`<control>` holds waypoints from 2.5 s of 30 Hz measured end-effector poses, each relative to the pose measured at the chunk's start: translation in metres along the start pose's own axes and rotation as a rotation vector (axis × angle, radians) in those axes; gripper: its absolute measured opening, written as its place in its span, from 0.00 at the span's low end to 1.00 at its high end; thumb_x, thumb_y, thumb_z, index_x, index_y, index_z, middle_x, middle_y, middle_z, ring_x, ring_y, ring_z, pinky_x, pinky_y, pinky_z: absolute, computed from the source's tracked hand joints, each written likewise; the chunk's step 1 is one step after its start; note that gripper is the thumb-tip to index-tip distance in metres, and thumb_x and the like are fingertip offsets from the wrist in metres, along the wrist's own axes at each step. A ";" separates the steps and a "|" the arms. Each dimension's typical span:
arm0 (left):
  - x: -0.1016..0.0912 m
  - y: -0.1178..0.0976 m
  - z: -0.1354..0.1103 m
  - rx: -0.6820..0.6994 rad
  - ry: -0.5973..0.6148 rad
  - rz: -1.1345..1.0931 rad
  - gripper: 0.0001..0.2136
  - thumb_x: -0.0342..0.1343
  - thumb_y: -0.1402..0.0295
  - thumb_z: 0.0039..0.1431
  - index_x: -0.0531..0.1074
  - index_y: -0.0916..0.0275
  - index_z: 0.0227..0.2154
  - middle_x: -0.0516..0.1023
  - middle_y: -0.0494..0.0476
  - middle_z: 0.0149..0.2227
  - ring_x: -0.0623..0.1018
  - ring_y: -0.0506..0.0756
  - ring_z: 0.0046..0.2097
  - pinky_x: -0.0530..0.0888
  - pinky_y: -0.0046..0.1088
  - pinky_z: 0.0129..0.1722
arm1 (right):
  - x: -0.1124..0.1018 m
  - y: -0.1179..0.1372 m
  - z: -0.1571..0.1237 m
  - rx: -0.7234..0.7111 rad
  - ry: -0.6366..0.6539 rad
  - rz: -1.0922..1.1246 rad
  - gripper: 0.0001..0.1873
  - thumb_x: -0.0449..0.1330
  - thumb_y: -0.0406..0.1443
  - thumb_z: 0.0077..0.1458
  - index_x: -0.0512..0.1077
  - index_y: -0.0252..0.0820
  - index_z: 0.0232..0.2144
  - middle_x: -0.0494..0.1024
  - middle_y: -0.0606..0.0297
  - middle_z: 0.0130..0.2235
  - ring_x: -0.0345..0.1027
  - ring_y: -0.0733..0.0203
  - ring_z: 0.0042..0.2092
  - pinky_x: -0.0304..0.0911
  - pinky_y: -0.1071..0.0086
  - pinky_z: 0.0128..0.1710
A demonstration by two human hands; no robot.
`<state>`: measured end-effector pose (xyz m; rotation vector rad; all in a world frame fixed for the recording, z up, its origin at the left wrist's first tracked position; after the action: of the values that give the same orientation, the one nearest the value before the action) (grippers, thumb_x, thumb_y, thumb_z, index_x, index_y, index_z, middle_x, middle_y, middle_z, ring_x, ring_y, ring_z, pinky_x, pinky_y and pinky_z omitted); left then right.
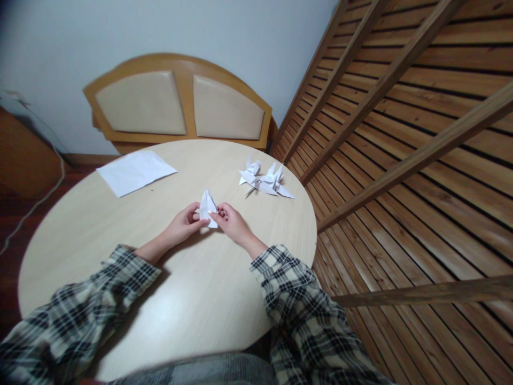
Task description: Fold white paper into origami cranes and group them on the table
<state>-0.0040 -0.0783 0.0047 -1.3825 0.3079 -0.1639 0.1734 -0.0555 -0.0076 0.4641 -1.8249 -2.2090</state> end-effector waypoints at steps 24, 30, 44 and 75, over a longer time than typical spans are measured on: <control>0.000 -0.007 -0.002 0.005 -0.003 0.186 0.18 0.54 0.52 0.61 0.68 0.63 0.26 0.65 0.49 0.24 0.65 0.51 0.27 0.62 0.28 0.27 | 0.002 0.008 -0.006 -0.042 0.118 -0.094 0.21 0.60 0.52 0.57 0.62 0.43 0.26 0.63 0.70 0.28 0.58 0.64 0.31 0.55 0.69 0.31; 0.001 -0.006 -0.002 -0.010 0.019 0.121 0.17 0.54 0.52 0.61 0.68 0.62 0.26 0.65 0.50 0.24 0.65 0.51 0.27 0.63 0.28 0.27 | 0.003 0.009 -0.007 -0.025 0.111 -0.121 0.23 0.56 0.54 0.60 0.62 0.43 0.24 0.62 0.70 0.25 0.58 0.64 0.29 0.55 0.68 0.30; 0.002 -0.007 -0.001 0.061 0.114 0.145 0.14 0.58 0.55 0.58 0.68 0.62 0.32 0.71 0.53 0.29 0.70 0.52 0.30 0.67 0.30 0.31 | -0.003 0.008 -0.003 -0.092 -0.073 -0.183 0.20 0.54 0.49 0.62 0.62 0.44 0.23 0.61 0.71 0.24 0.56 0.63 0.29 0.54 0.67 0.31; 0.005 -0.003 -0.001 -0.010 0.060 0.115 0.12 0.55 0.59 0.62 0.68 0.63 0.40 0.76 0.54 0.29 0.76 0.52 0.29 0.70 0.28 0.28 | -0.007 0.011 -0.005 -0.240 -0.197 -0.392 0.26 0.61 0.35 0.60 0.69 0.56 0.60 0.65 0.58 0.53 0.67 0.61 0.41 0.72 0.61 0.42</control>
<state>0.0009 -0.0818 0.0068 -1.3680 0.4382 -0.1088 0.1812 -0.0592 0.0030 0.6174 -1.6351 -2.7852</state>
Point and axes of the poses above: each hand's wrist, its own z-axis towards the middle knuckle, its own x-axis out of the palm, y = z × x, the point moved 1 cm from there along z, towards the middle knuckle
